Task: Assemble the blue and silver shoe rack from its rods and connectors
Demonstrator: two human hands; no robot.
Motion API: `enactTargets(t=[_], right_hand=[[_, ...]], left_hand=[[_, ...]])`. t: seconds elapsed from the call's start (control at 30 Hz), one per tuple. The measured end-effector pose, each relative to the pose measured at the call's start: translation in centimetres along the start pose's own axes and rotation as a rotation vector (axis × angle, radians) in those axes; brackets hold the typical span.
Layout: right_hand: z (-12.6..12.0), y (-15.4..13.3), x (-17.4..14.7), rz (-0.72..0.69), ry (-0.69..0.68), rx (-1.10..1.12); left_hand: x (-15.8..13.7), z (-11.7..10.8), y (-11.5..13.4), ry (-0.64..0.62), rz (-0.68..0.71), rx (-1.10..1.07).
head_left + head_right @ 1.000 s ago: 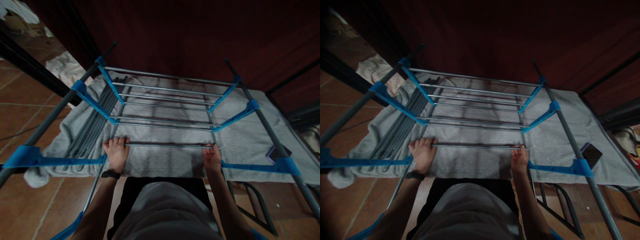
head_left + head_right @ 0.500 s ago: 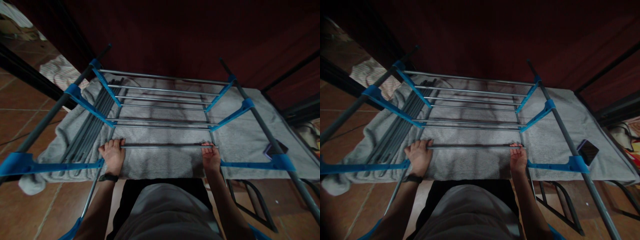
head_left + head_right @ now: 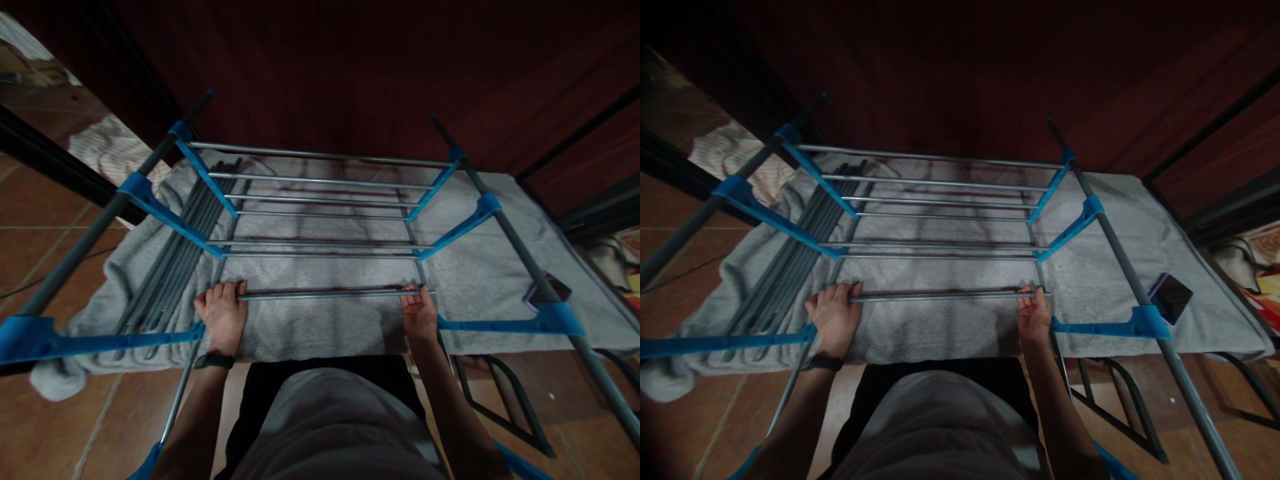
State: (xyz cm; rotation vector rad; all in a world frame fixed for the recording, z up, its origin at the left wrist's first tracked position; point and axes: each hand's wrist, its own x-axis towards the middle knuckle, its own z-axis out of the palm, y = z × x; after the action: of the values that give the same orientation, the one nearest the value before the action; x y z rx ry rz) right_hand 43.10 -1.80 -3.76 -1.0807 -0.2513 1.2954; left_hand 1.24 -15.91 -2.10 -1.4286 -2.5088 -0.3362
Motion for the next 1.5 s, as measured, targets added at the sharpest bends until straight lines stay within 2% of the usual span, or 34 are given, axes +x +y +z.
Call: enactTargets(t=[0.53, 0.8, 1.0, 1.5], right_hand=[[-0.12, -0.04, 0.15, 0.032, 0.017, 0.006], [-0.11, 0.07, 0.01, -0.004, -0.011, -0.008], [-0.08, 0.16, -0.03, -0.048, -0.045, -0.016], [-0.78, 0.27, 0.51, -0.009, -0.061, -0.01]], left_hand=[[0.15, -0.11, 0.05, -0.035, 0.022, 0.011], [0.18, -0.01, 0.03, -0.061, 0.01, -0.03], [0.17, 0.02, 0.02, -0.058, 0.038, 0.016], [0.14, 0.23, -0.2, -0.061, 0.083, -0.001]])
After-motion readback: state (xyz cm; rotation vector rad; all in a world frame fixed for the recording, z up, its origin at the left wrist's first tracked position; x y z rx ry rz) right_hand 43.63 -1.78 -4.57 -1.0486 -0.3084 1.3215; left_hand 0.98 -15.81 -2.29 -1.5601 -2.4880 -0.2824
